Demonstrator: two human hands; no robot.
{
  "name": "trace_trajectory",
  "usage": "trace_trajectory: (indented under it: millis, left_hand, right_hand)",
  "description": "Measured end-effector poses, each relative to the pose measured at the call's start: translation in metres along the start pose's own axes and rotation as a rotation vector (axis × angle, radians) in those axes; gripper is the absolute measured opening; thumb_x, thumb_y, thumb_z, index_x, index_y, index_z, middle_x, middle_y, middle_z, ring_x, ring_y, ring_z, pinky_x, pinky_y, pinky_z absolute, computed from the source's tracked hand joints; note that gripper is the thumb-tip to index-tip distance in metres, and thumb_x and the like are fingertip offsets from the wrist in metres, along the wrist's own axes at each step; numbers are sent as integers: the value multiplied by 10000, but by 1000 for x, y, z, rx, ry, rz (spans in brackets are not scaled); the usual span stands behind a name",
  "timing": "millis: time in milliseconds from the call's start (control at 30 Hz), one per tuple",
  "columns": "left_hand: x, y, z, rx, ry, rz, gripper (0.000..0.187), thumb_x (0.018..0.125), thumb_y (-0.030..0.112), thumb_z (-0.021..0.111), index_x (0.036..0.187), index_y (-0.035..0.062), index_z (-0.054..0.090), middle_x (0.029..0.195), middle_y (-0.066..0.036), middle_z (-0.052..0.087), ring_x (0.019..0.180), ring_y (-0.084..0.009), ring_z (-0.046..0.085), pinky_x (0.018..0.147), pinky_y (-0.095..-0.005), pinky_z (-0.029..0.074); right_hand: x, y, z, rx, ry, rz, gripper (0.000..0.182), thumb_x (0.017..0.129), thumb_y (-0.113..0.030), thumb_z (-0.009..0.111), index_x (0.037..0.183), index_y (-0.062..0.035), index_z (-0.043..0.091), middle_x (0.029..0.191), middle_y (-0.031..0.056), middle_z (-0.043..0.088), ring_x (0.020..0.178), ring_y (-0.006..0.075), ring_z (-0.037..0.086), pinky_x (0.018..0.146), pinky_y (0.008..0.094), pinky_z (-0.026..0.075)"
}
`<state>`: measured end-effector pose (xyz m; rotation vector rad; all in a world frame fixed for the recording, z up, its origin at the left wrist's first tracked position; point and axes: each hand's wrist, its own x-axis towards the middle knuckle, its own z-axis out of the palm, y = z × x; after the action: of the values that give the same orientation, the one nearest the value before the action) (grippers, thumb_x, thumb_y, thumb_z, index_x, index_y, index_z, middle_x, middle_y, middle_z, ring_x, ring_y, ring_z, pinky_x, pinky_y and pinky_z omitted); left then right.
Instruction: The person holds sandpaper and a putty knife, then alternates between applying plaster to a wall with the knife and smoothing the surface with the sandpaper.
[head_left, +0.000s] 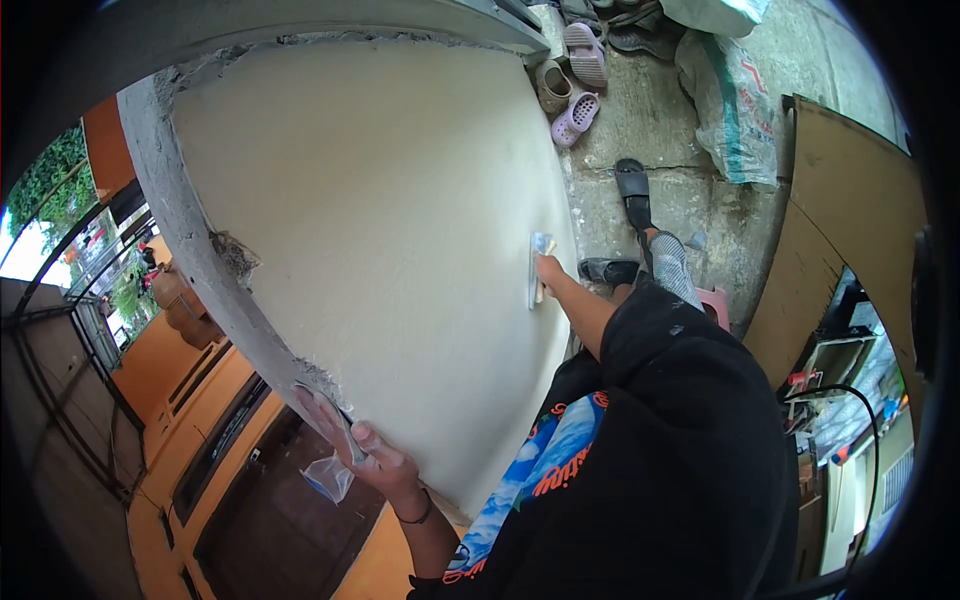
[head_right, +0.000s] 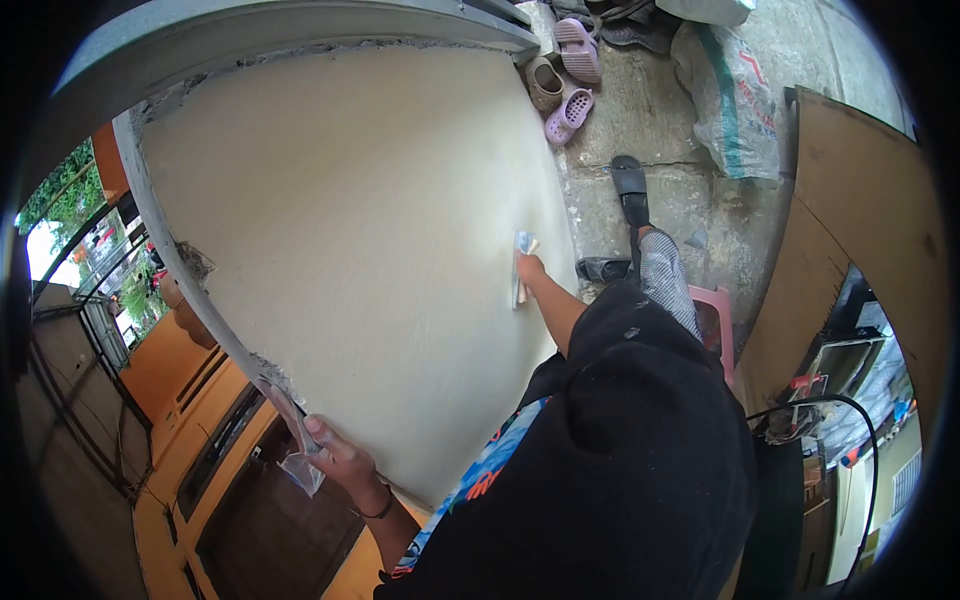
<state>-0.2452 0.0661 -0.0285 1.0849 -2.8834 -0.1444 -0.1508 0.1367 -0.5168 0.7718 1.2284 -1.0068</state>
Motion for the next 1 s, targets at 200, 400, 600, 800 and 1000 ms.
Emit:
trace_trajectory:
  millis: [200, 400, 600, 800, 1000]
  left_hand:
    - [-1, -2, 1, -29, 13, -35, 581, 944, 373, 286, 1325, -64, 325, 1409, -237, 263, 1315, -386, 237, 1065, -471, 193]
    - [-1, -4, 0, -40, 5, -9, 572, 946, 365, 286, 1326, -60, 326, 1408, -239, 264, 1312, -388, 241, 1062, -487, 193]
    - [0, -13, 0, -50, 4, 56, 558, 952, 364, 269, 1325, -46, 337, 1409, -252, 245, 1315, -406, 221, 1064, -499, 188]
    - [0, -18, 1, -89, 7, 92, 539, 952, 343, 266, 1331, -35, 330, 1414, -253, 233, 1317, -408, 215, 1063, -501, 192]
    - [4, -12, 1, -113, 34, 63, 516, 947, 321, 287, 1313, -33, 372, 1401, -251, 269, 1314, -392, 239, 1060, -488, 196]
  right_hand:
    - [5, -188, 16, -17, 376, -269, 518, 850, -432, 458, 944, 53, 612, 986, 271, 601, 986, 396, 566, 843, 413, 454]
    - [1, -231, -28, 231, 88, -529, 570, 844, -462, 507, 982, 86, 583, 955, 248, 611, 934, 341, 592, 785, 398, 455]
    - [58, 5, -53, -283, 35, -85, 592, 875, -417, 468, 1102, 127, 516, 1101, 266, 562, 1005, 315, 571, 841, 366, 436]
    - [42, -144, 1, -234, 268, -266, 622, 844, -505, 436, 1029, 71, 585, 1039, 275, 586, 1016, 389, 558, 870, 401, 437]
    - [-34, -328, -16, 231, 50, -811, 547, 850, -465, 512, 1009, 53, 581, 853, 134, 596, 738, 219, 532, 691, 337, 418]
